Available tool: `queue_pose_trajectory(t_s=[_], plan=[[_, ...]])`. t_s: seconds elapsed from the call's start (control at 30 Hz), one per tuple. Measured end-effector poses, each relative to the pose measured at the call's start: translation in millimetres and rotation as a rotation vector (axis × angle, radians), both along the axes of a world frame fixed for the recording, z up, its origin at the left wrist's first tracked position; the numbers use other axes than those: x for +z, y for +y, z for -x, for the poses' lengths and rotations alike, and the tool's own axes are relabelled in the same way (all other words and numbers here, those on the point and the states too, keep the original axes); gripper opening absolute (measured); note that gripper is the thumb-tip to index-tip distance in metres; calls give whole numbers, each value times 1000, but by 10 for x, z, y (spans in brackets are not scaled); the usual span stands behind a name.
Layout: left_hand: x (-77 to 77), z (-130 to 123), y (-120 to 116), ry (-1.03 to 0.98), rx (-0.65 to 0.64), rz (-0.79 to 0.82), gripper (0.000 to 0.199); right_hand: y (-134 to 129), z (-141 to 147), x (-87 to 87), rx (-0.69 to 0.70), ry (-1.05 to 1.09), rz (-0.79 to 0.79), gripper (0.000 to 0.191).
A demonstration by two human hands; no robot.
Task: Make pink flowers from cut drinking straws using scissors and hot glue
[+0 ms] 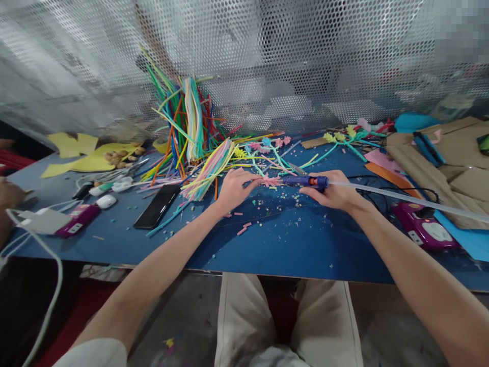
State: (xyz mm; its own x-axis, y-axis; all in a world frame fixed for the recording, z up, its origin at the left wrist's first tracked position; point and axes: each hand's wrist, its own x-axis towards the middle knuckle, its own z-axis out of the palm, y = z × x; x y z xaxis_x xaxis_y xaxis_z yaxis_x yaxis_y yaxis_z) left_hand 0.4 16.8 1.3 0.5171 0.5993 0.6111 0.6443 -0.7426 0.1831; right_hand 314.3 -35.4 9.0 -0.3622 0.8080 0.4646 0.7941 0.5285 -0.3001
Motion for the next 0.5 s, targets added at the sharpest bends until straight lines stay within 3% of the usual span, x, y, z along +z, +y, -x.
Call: queue_pose_trajectory(t_s=[0.17,0.3,0.37,0.5], plan=[[-17,21,40,-95,35,13,30,9,-66,31,51,-8,-19,39],[-3,69,97,-163,63,5,30,172,-340,-18,-153,-3,-104,32],[3,98,129,-184,69,-14,29,299,-519,-74,-257,-140,-134,28],[5,146,181,-202,115,-57,29,482,-741,-201,-443,-358,6,67]])
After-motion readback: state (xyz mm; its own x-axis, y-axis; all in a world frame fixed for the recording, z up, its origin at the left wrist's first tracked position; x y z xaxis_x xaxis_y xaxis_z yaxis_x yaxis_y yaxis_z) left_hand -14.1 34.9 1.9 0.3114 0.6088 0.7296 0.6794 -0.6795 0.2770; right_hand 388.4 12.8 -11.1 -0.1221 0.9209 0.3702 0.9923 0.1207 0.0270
